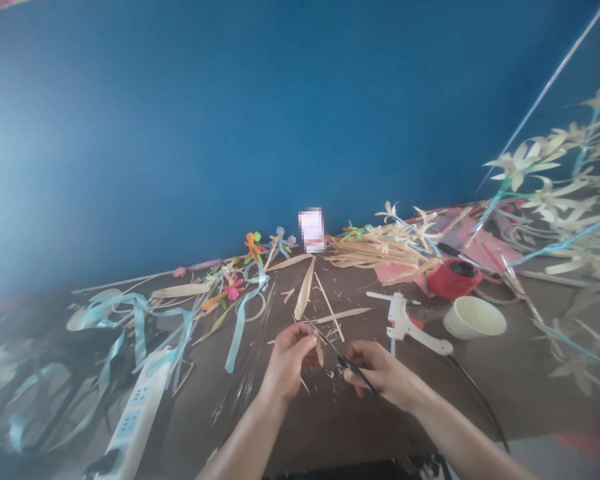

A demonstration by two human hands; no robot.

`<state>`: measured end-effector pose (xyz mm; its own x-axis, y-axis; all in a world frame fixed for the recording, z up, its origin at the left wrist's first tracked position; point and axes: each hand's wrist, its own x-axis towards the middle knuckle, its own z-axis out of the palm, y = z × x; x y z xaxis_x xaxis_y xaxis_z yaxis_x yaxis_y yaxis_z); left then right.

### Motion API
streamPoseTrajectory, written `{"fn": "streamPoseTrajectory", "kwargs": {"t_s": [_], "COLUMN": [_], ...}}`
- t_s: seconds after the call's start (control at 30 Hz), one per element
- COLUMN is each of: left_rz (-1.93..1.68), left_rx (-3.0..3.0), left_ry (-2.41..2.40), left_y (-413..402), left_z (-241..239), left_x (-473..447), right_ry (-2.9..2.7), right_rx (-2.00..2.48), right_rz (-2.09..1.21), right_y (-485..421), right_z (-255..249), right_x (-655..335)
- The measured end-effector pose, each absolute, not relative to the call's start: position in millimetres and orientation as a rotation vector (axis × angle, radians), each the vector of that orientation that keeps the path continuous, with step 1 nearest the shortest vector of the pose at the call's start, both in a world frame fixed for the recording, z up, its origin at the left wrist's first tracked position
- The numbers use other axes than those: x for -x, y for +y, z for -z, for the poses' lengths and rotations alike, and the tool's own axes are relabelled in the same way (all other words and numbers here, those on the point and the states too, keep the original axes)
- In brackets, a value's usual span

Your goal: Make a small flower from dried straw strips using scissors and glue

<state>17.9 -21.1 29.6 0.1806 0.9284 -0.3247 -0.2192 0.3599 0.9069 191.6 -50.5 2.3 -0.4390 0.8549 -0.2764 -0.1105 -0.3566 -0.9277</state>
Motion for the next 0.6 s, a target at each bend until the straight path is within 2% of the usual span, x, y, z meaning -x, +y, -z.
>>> {"fn": "streamPoseTrajectory", "kwargs": {"t_s": [0.6], "left_rz": [-0.938], "left_rx": [-0.829], "left_ry": [1.046], "left_y": [-23.1], "left_z": [-29.6], "left_x": [-19.9], "right_ry": [-1.147], "right_rx": [0.967], "right_rz": [-1.916], "right_y": [-52.5], "right_z": [-1.2], "right_x": [-192.2]}}
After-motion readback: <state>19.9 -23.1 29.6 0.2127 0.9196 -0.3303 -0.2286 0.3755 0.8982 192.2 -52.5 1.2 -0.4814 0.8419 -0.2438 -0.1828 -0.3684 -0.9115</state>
